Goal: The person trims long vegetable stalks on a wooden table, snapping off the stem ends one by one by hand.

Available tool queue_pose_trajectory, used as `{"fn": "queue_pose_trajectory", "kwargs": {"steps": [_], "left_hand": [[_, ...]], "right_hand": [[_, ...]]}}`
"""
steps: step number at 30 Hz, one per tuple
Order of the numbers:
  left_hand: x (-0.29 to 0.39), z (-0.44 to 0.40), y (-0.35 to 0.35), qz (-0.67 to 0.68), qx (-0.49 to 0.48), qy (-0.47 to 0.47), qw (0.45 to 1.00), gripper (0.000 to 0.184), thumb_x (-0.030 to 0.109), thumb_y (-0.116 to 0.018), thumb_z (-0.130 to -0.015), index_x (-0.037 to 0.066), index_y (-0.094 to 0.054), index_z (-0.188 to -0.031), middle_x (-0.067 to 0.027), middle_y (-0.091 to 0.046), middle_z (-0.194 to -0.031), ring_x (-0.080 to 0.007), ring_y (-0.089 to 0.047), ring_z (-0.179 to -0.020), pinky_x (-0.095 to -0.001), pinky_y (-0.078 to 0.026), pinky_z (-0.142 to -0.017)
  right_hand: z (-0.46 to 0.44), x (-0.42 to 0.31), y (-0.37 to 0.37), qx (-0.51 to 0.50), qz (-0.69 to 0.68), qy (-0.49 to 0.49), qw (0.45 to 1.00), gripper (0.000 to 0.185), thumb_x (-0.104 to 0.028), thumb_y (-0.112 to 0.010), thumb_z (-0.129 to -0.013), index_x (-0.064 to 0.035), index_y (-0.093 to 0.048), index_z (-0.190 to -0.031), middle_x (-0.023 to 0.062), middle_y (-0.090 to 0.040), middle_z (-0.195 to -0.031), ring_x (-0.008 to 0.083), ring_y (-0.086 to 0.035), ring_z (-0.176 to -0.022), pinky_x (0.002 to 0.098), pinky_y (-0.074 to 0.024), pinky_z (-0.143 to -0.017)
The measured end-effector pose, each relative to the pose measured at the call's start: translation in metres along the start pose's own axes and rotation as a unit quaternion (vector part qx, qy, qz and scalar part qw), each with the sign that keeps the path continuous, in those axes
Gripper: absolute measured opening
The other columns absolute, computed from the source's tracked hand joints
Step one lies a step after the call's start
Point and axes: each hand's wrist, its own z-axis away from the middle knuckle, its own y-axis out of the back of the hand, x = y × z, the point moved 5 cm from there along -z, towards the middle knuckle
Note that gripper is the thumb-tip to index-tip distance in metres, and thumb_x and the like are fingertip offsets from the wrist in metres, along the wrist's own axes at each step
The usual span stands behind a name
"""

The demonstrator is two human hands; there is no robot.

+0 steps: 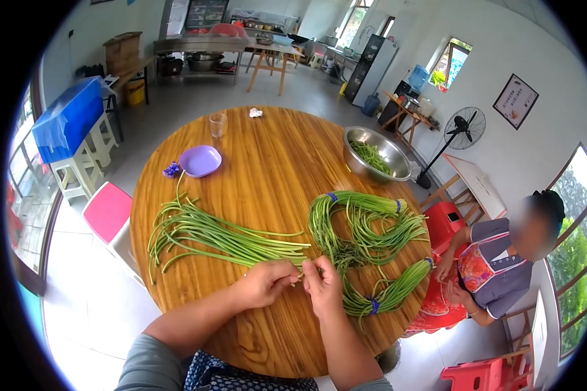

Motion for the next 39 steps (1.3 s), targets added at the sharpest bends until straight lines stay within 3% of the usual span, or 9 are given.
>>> {"fn": "queue_pose_trajectory", "kwargs": {"steps": [2,7,17,25,27,31,33,35,39], "left_hand": [[0.010,0.000,0.006,-0.086,-0.007,-0.090,0.992,0.011,-0.002,-0.064,-0.084,0.002,-0.062,-0.094,-0.0139,-0.064,-0.084,-0.0349,-0.064,-0.079,-0.0388,-0.052,-0.067],[0.010,-0.002,0.007,-0.117,-0.008,-0.052,0.992,0.012,-0.001,-0.064,-0.083,0.002,-0.063,-0.094,-0.0164,-0.065,-0.085,-0.0364,-0.064,-0.079,-0.0412,-0.052,-0.067],[-0.001,0.000,0.009,-0.106,-0.012,0.039,0.994,0.012,0.003,-0.065,-0.084,0.002,-0.065,-0.096,-0.0173,-0.066,-0.086,-0.0380,-0.065,-0.078,-0.0437,-0.052,-0.069],[-0.002,-0.001,0.009,-0.209,-0.076,-0.033,0.974,0.013,0.000,-0.064,-0.081,0.002,-0.066,-0.094,-0.0140,-0.065,-0.083,-0.0353,-0.065,-0.077,-0.0410,-0.053,-0.068],[-0.006,0.000,0.006,-0.221,-0.085,-0.034,0.971,0.013,0.000,-0.063,-0.081,0.002,-0.066,-0.093,-0.0142,-0.066,-0.084,-0.0353,-0.065,-0.078,-0.0410,-0.053,-0.069],[-0.006,0.006,0.002,-0.222,-0.028,0.021,0.974,0.012,-0.001,-0.061,-0.080,0.003,-0.066,-0.090,-0.0167,-0.067,-0.084,-0.0367,-0.066,-0.076,-0.0423,-0.054,-0.068],[0.001,0.006,0.000,-0.251,-0.001,0.056,0.966,0.010,-0.001,-0.061,-0.081,0.002,-0.065,-0.090,-0.0173,-0.068,-0.082,-0.0372,-0.067,-0.075,-0.0428,-0.055,-0.067],[0.005,0.007,0.002,-0.245,0.034,0.146,0.958,0.008,0.000,-0.060,-0.083,0.001,-0.064,-0.089,-0.0178,-0.067,-0.075,-0.0385,-0.066,-0.071,-0.0436,-0.054,-0.065],[0.014,0.005,0.012,-0.259,0.052,0.137,0.955,0.006,0.004,-0.060,-0.087,0.000,-0.064,-0.090,-0.0155,-0.066,-0.069,-0.0329,-0.066,-0.064,-0.0391,-0.054,-0.061]], "right_hand": [[0.002,0.005,-0.004,-0.026,-0.074,-0.052,0.996,0.022,-0.023,-0.063,-0.098,-0.0093,-0.054,-0.084,-0.0012,-0.049,-0.060,0.0068,-0.041,-0.049,0.0231,-0.0294,-0.045],[0.002,0.004,-0.007,-0.072,-0.190,-0.155,0.967,0.019,-0.020,-0.058,-0.101,-0.0110,-0.053,-0.085,-0.0028,-0.045,-0.061,0.0047,-0.038,-0.050,0.0214,-0.0253,-0.044],[0.000,0.009,0.002,-0.165,0.036,-0.135,0.976,0.012,-0.019,-0.060,-0.099,-0.0078,-0.059,-0.096,-0.0027,-0.055,-0.072,0.0050,-0.047,-0.064,0.0212,-0.0347,-0.055],[0.002,0.009,0.000,-0.196,0.162,-0.101,0.962,0.011,-0.015,-0.060,-0.098,-0.0040,-0.059,-0.098,0.0004,-0.058,-0.076,0.0093,-0.053,-0.069,0.0253,-0.0419,-0.062],[0.003,0.004,-0.002,-0.165,0.253,-0.057,0.952,0.016,-0.018,-0.065,-0.093,-0.0031,-0.060,-0.097,0.0105,-0.062,-0.072,0.0168,-0.058,-0.059,0.0306,-0.0444,-0.055],[0.006,-0.001,-0.011,-0.110,0.339,0.044,0.933,0.016,-0.012,-0.067,-0.088,-0.0041,-0.057,-0.097,0.0108,-0.060,-0.075,0.0181,-0.059,-0.059,0.0341,-0.0450,-0.055],[0.011,-0.010,-0.021,-0.061,0.438,0.212,0.872,0.015,-0.006,-0.066,-0.083,-0.0045,-0.056,-0.095,0.0155,-0.062,-0.081,0.0322,-0.063,-0.064,0.0416,-0.0483,-0.057],[0.015,-0.016,-0.029,-0.059,0.454,0.233,0.858,0.015,-0.006,-0.065,-0.083,-0.0044,-0.055,-0.093,0.0150,-0.063,-0.080,0.0339,-0.064,-0.066,0.0435,-0.0499,-0.057],[0.019,-0.020,-0.034,-0.046,0.470,0.267,0.840,0.013,-0.006,-0.065,-0.083,-0.0057,-0.054,-0.091,0.0136,-0.063,-0.080,0.0346,-0.064,-0.067,0.0441,-0.0514,-0.056]]}}
